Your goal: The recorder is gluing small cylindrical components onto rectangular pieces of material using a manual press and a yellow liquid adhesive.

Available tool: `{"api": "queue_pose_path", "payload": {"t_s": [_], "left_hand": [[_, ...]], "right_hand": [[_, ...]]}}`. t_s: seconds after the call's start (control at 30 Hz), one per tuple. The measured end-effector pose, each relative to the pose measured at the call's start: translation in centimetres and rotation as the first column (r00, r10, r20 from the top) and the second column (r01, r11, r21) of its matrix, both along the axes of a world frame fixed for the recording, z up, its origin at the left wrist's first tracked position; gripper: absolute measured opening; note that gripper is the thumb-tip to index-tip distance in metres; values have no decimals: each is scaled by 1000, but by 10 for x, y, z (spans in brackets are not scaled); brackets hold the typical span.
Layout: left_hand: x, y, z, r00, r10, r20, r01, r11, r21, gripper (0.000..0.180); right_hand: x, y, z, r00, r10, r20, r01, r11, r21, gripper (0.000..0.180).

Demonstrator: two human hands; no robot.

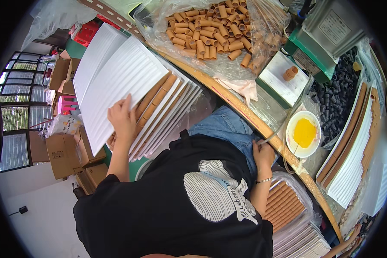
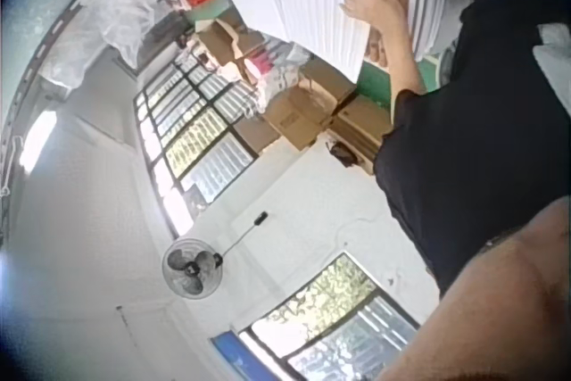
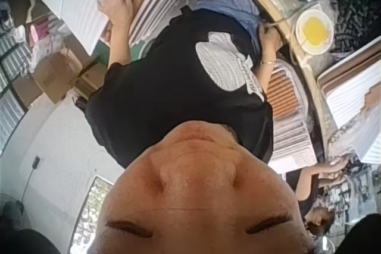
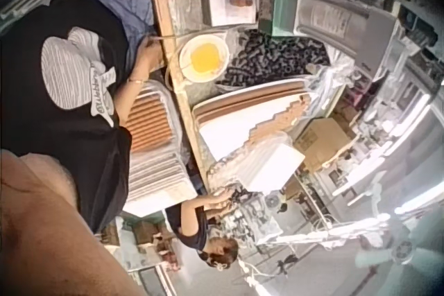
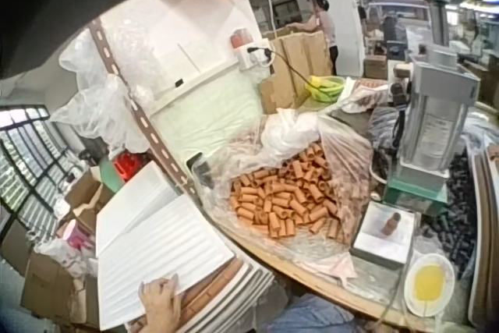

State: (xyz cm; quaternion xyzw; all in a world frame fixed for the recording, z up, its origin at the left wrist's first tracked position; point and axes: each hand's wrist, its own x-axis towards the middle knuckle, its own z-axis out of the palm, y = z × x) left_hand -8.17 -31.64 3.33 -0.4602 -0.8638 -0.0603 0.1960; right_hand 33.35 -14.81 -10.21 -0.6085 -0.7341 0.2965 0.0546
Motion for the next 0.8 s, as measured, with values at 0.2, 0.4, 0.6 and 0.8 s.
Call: {"api": "queue_pose_path", "payload": {"t_s": [0.2,0.4,0.6,0.8], "left_hand": [[15,-1,-25,996,-67,65,63,996,61,47],[30,-14,-10,990,-96,108,92,995,35,47],[33,-8,-6,974,-198,106,198,980,5,49],[-30,22,-9,964,-198,179,166,970,178,61]], "right_hand": [[7,-2,0,997,-25,-70,23,999,-24,33],[6,-4,2,995,-69,-67,66,996,-53,30],[8,-4,-14,988,-87,-125,88,996,4,37],[7,-4,-13,990,-100,-101,102,995,9,36]]}}
